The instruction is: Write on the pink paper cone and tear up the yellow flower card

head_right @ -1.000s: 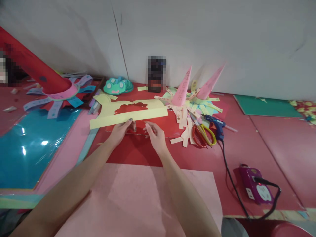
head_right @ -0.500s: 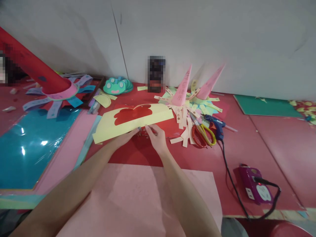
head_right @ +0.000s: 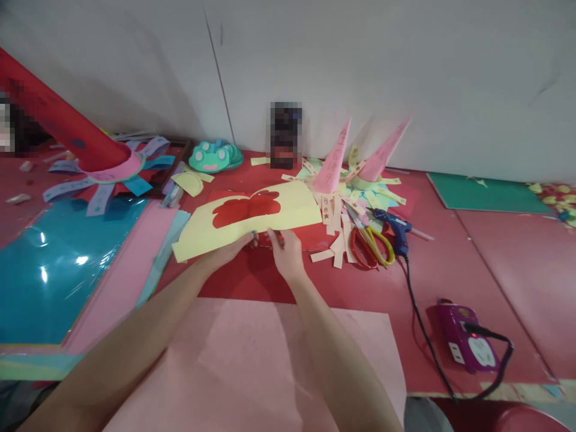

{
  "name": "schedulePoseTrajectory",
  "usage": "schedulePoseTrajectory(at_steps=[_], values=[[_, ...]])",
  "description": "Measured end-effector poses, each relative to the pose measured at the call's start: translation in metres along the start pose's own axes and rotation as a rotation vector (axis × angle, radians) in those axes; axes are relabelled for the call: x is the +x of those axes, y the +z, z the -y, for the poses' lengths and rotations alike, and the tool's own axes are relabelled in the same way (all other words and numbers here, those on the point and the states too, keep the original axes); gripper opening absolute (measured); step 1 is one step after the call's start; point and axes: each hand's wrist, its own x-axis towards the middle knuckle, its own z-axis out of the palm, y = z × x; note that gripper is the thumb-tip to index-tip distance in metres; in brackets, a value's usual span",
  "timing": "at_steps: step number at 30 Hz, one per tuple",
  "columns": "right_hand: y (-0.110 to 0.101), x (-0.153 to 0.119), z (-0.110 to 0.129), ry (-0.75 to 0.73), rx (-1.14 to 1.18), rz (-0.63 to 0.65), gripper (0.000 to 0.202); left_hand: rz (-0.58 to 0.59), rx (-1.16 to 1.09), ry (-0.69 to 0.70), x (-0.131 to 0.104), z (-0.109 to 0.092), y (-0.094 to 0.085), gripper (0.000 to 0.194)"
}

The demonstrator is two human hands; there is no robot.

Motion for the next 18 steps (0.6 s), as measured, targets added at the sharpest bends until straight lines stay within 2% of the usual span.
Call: schedulePoseTrajectory(at_steps=[5,12,18], values=[[-0.006,0.002,0.0,-0.049,-0.087,-0.073,0.029,-0.02,-0.07,-0.023,0.002,-0.001,0.003,0.024],[-0.014,0.006,-0.003,-0.053,-0.165,-0.195,0.031,0.032,0.01,-0.084,0.007,0.003,0.001,0.028],[-0.019,0.008,-0.003,-0.005,-0.165,-0.316,0.029,0.011,-0.045,0.017,0.008,0.014,0.0,0.03]])
